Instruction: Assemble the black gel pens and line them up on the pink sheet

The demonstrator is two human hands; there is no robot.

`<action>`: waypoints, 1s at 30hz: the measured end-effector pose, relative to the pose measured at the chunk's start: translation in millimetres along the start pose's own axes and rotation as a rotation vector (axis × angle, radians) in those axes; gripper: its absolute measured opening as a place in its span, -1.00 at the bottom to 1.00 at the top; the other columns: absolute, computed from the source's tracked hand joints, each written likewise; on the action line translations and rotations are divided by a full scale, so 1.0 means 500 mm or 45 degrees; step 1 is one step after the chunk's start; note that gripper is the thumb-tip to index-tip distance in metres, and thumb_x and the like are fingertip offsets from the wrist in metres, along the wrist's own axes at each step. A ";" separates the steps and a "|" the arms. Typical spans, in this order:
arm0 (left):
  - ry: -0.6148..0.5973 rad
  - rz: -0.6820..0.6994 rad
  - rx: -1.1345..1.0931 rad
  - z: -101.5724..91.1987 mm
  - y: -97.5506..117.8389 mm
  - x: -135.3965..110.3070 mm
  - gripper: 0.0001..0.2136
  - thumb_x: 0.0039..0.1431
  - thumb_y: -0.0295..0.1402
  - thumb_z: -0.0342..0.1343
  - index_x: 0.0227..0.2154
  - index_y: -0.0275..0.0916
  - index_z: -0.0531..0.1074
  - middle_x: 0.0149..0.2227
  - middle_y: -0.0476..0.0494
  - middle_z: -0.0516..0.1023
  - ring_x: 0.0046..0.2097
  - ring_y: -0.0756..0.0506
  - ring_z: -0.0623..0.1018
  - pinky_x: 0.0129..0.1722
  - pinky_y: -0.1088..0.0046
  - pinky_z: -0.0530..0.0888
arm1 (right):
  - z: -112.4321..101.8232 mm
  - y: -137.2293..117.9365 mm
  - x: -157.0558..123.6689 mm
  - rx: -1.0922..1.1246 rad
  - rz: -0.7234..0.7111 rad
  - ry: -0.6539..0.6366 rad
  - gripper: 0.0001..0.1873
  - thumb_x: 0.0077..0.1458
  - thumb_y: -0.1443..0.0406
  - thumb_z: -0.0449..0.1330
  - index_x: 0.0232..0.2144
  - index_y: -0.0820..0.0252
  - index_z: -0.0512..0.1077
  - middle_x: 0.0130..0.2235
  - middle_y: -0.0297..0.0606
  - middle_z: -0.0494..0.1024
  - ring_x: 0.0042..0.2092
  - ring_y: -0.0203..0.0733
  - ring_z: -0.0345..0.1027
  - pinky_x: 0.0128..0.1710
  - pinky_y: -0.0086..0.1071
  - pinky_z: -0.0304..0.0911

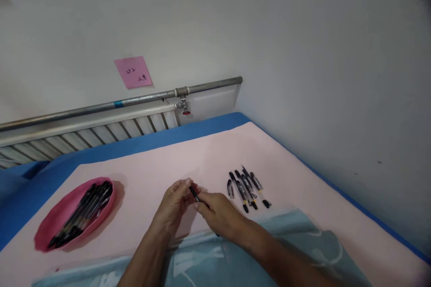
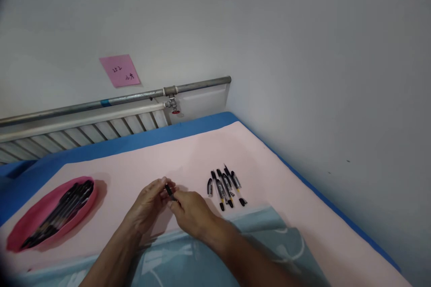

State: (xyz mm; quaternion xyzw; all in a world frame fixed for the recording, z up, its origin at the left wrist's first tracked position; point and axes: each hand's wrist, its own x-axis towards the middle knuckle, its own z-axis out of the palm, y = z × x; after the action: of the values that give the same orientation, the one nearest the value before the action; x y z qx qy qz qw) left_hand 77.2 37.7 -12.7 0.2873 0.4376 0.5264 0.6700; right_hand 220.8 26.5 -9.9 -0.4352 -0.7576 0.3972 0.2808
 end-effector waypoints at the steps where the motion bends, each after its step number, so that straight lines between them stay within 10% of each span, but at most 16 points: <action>1: -0.001 0.023 -0.007 -0.001 -0.001 0.001 -0.81 -0.13 -0.28 0.25 -0.53 -0.32 0.46 -0.48 -0.10 0.52 -0.37 -0.01 0.50 -0.29 0.47 0.38 | 0.000 0.000 0.000 0.008 0.008 -0.017 -0.81 0.08 0.29 -0.02 -0.47 0.21 0.34 -0.46 -0.34 0.39 -0.40 -0.31 0.23 -0.43 -0.49 0.03; 30: -0.133 -0.011 -0.062 -0.007 0.006 0.001 -0.85 -0.10 -0.36 0.24 -0.46 -0.34 0.49 -0.39 -0.14 0.55 -0.28 -0.03 0.51 -0.23 0.49 0.39 | -0.005 -0.029 -0.002 0.400 0.261 -0.104 -0.75 0.04 0.35 -0.01 -0.65 0.22 0.21 -0.59 -0.41 0.27 -0.52 -0.39 0.15 -0.52 -0.52 0.04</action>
State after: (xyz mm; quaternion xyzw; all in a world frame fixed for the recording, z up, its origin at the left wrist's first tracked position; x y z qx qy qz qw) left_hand 72.8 38.7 -11.8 0.2962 0.3906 0.5182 0.7008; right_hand 217.0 22.3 3.8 -0.4444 -0.6487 0.5546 0.2724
